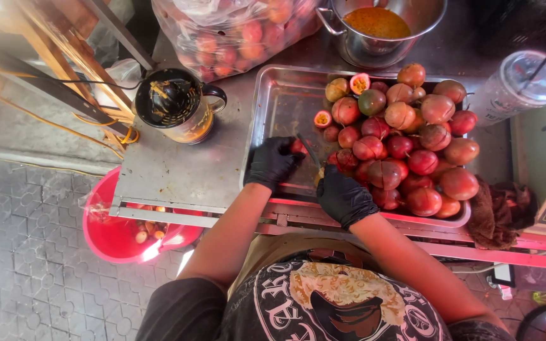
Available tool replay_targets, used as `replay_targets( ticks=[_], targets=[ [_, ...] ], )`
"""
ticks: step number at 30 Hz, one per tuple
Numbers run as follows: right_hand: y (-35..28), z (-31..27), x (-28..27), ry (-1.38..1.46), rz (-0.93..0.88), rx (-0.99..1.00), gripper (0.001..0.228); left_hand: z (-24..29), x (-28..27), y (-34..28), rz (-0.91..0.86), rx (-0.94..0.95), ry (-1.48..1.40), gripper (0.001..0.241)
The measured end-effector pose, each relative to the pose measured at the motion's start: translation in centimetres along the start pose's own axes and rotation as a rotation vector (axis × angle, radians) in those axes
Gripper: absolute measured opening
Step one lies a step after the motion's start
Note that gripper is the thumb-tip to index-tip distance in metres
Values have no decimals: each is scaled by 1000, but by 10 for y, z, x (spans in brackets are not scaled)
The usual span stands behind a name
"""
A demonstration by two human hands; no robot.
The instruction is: The recorder is cutting passion fruits in half and scooping the pulp into a container at a food preparation counter.
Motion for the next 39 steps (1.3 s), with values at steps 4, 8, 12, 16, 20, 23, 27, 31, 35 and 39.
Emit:
replay_targets(
  ticks=[4,8,12,16,20,23,27,31,35,39],
  targets=[
    [27,7,14,23,-7,-10,29,-1,2,0,15,50,58,53],
    [66,8,32,25,-26,-59,32,-12,3,5,37,63,83,50],
    [92,23,53,5,-66,-58,33,-9,3,3,87,120,89,45],
    [58,40,63,-32,-50,-67,27,2,-8,2,42,77,70,44],
    [12,28,25,-148,-209,-54,27,15,-15,-6,35,20,103,45],
    [-24,37,-2,-111,-214,-38,29,9,-8,-6,67,92,109,51],
    [-94,26,-78,56,-251,32,35,40,-11,-5,134,515,144,73],
    [-142,43,-125,184,84,-284,23,34,17,18,-56,533,232,64],
    [-173,105,-126,634,62,331,21,101,18,20,-35,588,119,50],
    [-180,103,-152,933,224,283,18,194,48,8,-220,848,-63,52]
  ],
)
Point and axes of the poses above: each hand's wrist, its own y-axis towards the middle knuckle, its own x-axis out of the palm, z = x × y, the point moved 4 cm from there along y, towards the middle knuckle, and after that the axes turned 4 degrees about y, right-handed, at the moved point
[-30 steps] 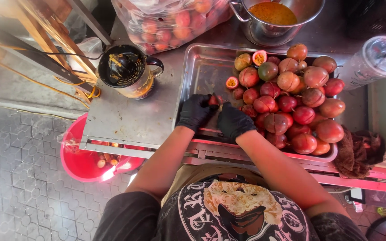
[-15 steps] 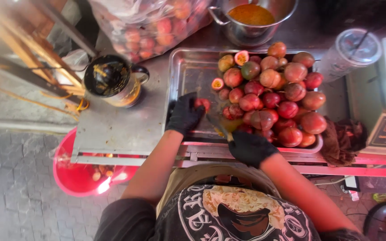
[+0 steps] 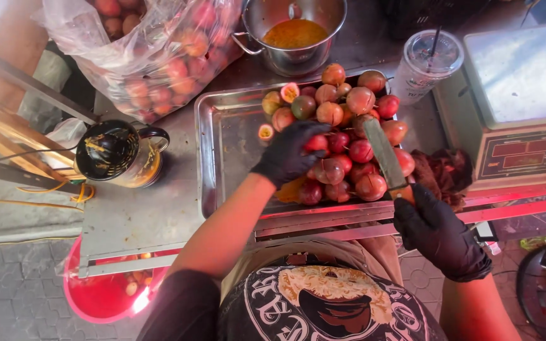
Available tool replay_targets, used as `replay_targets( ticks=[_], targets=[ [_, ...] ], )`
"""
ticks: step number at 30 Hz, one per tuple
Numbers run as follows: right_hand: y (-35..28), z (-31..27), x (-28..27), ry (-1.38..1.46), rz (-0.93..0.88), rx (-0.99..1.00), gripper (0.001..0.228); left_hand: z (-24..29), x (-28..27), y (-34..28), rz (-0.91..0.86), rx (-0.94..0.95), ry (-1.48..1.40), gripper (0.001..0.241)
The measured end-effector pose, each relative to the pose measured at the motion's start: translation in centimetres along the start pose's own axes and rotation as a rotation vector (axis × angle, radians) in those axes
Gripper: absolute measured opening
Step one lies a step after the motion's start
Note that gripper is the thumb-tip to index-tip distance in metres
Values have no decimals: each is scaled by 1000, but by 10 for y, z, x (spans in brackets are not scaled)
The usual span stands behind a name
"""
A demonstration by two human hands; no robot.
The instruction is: The recorder is cutting passion fruits in half and scooping the pulp into a container at a food preparation counter.
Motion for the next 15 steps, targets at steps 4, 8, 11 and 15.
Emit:
replay_targets(
  ticks=[4,8,11,15],
  targets=[
    [0,-6,0,45,-3,-15,19,-16,33,21,-114,18,-18,49],
    [11,-1,12,21,-20,11,23,-6,-22,38,-62,-48,-106,46],
    [35,15,42,33,-114,18,24,-30,-99,42,134,-61,-22,38],
    [67,22,90,78,-270,61,22,-84,-216,56,500,-103,123,25]
  ],
)
Point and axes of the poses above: each hand's wrist, its own y-axis towards the middle knuckle, its own x-axis out of the palm, z = x × y, the point moved 4 cm from there along y, towards the middle knuckle, and after that the axes turned 4 degrees about y, right-handed, at the moved point
